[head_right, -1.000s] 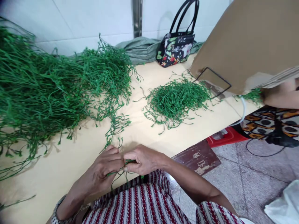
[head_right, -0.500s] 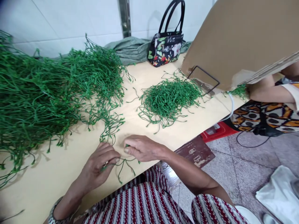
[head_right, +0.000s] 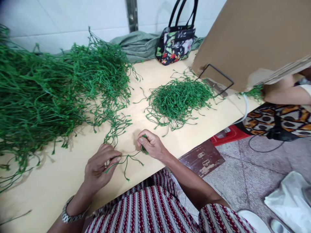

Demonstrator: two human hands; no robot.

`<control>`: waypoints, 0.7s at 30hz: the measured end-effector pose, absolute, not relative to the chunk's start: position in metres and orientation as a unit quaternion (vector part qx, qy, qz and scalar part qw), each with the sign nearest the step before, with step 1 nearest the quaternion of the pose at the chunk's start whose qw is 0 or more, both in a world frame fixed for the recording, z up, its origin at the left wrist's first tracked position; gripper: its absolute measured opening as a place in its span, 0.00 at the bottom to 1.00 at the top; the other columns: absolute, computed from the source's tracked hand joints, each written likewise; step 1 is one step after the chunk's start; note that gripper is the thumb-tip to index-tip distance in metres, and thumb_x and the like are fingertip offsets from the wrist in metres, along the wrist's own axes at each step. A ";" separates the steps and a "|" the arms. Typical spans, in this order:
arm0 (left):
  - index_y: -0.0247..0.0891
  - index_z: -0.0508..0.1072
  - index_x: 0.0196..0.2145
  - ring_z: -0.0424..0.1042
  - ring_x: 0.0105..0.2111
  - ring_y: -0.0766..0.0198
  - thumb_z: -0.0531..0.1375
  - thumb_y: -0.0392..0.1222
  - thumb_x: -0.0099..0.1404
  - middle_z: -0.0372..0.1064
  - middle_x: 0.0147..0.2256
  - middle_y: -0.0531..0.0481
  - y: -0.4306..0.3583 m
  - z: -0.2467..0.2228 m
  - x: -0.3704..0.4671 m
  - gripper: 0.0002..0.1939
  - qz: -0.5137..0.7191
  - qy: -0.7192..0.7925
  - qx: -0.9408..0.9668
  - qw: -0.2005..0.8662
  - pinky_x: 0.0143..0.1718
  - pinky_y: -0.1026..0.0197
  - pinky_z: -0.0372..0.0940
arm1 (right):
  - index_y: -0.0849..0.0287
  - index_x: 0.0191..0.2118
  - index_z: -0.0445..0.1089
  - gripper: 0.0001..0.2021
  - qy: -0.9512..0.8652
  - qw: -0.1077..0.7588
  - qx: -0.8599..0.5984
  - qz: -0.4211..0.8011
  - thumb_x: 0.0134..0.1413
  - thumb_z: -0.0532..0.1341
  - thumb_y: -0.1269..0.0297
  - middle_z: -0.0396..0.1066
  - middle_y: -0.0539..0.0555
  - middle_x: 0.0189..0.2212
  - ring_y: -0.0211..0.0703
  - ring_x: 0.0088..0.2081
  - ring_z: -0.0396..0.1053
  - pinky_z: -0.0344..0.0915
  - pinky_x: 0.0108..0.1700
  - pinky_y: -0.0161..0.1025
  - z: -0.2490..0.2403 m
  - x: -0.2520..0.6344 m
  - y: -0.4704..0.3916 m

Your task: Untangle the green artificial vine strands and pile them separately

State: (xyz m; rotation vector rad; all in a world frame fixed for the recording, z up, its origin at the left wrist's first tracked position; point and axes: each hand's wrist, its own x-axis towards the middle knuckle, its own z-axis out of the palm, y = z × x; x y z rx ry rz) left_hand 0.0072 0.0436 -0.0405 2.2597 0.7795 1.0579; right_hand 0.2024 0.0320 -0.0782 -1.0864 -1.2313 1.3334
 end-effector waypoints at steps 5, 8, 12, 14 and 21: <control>0.37 0.66 0.32 0.59 0.26 0.65 0.55 0.29 0.58 0.62 0.23 0.51 0.043 -0.043 0.007 0.05 0.394 0.298 0.830 0.259 0.31 0.56 0.57 | 0.59 0.36 0.61 0.12 -0.544 0.454 -0.481 0.517 0.57 0.53 0.54 0.54 0.44 0.18 0.30 0.18 0.53 0.52 0.21 0.29 -0.075 0.204 0.028; 0.37 0.66 0.33 0.59 0.26 0.65 0.55 0.28 0.58 0.62 0.23 0.51 0.043 -0.042 0.007 0.06 0.396 0.293 0.832 0.253 0.31 0.56 0.57 | 0.59 0.38 0.63 0.10 -0.607 0.415 -0.500 0.457 0.58 0.52 0.58 0.58 0.46 0.22 0.30 0.21 0.54 0.53 0.23 0.29 -0.062 0.207 0.025; 0.37 0.66 0.32 0.59 0.25 0.65 0.55 0.28 0.57 0.61 0.23 0.52 0.042 -0.042 0.008 0.07 0.394 0.292 0.842 0.225 0.31 0.56 0.56 | 0.60 0.37 0.64 0.06 -0.699 0.403 -0.510 0.298 0.58 0.52 0.66 0.65 0.51 0.28 0.34 0.28 0.61 0.58 0.31 0.31 -0.039 0.206 0.019; 0.37 0.65 0.31 0.58 0.26 0.65 0.55 0.27 0.56 0.62 0.23 0.51 0.041 -0.043 0.008 0.07 0.382 0.293 0.852 0.205 0.31 0.56 0.56 | 0.61 0.37 0.64 0.05 -0.725 0.403 -0.500 0.250 0.58 0.52 0.69 0.65 0.52 0.28 0.35 0.30 0.63 0.59 0.32 0.32 -0.030 0.203 0.016; 0.36 0.65 0.29 0.57 0.26 0.64 0.56 0.28 0.55 0.64 0.22 0.50 0.039 -0.044 0.008 0.06 0.364 0.290 0.874 0.140 0.31 0.55 0.56 | 0.61 0.34 0.65 0.07 -0.744 0.329 -0.508 0.284 0.57 0.55 0.63 0.67 0.52 0.27 0.35 0.29 0.64 0.58 0.31 0.32 -0.025 0.188 0.007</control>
